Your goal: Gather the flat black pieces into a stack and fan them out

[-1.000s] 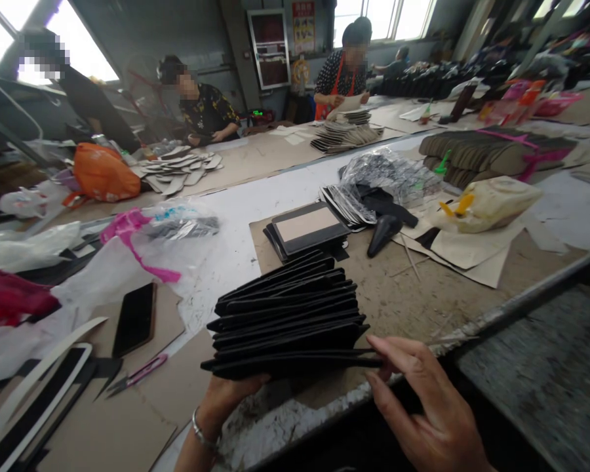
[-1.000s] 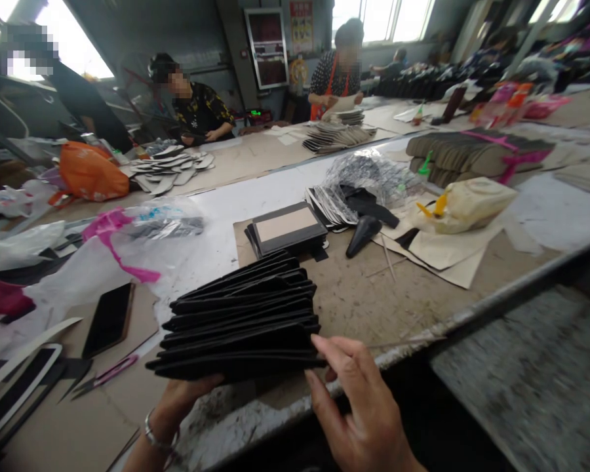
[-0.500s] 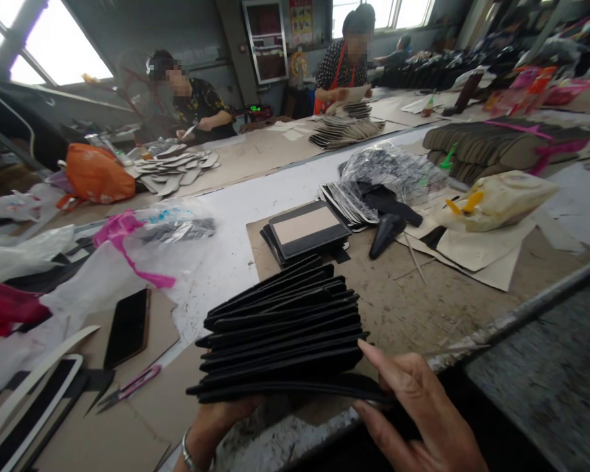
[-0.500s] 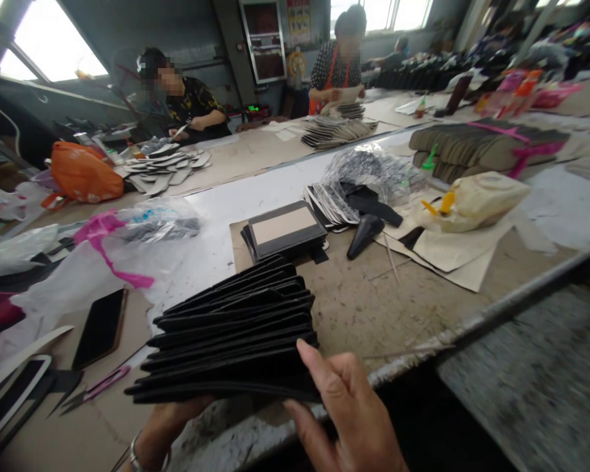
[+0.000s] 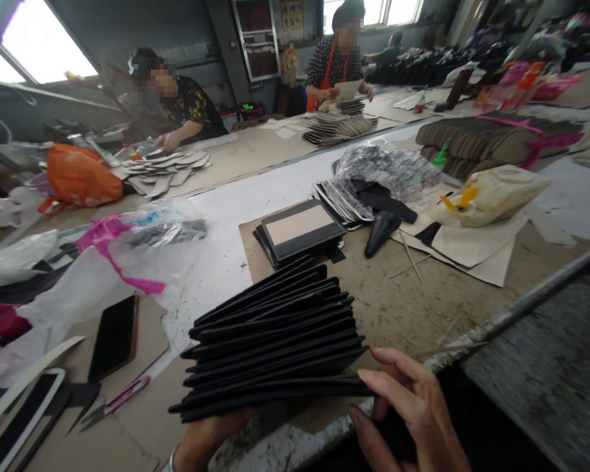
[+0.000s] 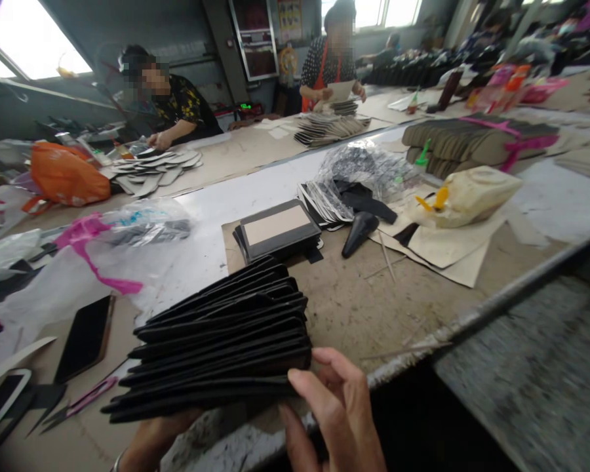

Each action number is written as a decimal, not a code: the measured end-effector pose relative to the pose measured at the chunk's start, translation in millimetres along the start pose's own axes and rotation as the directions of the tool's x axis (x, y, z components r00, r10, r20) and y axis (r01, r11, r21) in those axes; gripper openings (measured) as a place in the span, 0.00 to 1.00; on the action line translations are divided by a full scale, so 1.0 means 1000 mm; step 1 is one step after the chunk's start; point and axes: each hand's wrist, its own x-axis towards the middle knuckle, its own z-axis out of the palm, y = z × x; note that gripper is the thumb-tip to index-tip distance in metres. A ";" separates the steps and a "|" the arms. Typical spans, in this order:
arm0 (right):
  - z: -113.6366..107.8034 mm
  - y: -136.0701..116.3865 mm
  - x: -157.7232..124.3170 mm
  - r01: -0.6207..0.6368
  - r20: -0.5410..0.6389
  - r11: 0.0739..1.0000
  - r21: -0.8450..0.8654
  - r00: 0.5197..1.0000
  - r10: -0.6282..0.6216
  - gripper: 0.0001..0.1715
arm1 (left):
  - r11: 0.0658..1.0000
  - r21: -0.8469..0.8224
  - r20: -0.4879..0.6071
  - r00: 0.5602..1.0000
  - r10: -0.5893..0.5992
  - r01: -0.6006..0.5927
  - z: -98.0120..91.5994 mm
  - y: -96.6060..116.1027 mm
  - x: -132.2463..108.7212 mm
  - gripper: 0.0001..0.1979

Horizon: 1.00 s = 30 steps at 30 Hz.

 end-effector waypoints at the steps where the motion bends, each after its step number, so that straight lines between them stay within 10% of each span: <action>1: -0.001 0.000 0.000 0.024 0.008 1.000 -0.009 1.000 -0.024 0.23 | 0.993 0.062 -0.018 0.995 0.098 -0.096 -0.001 0.003 0.003 0.15; 5: -0.002 0.001 0.001 0.049 0.036 0.999 -0.009 0.998 -0.049 0.25 | 0.896 0.242 -0.023 0.921 0.389 -0.372 -0.010 0.019 0.017 0.17; 19: -0.004 -0.001 0.000 0.054 0.039 0.998 0.027 0.998 -0.055 0.24 | 0.878 0.244 -0.090 0.892 0.444 -0.412 -0.012 0.026 0.026 0.20; 30: -0.005 -0.002 0.000 0.057 0.040 0.998 0.007 0.998 -0.058 0.22 | 0.990 -0.116 -0.032 0.996 -0.080 0.076 -0.002 0.005 0.006 0.23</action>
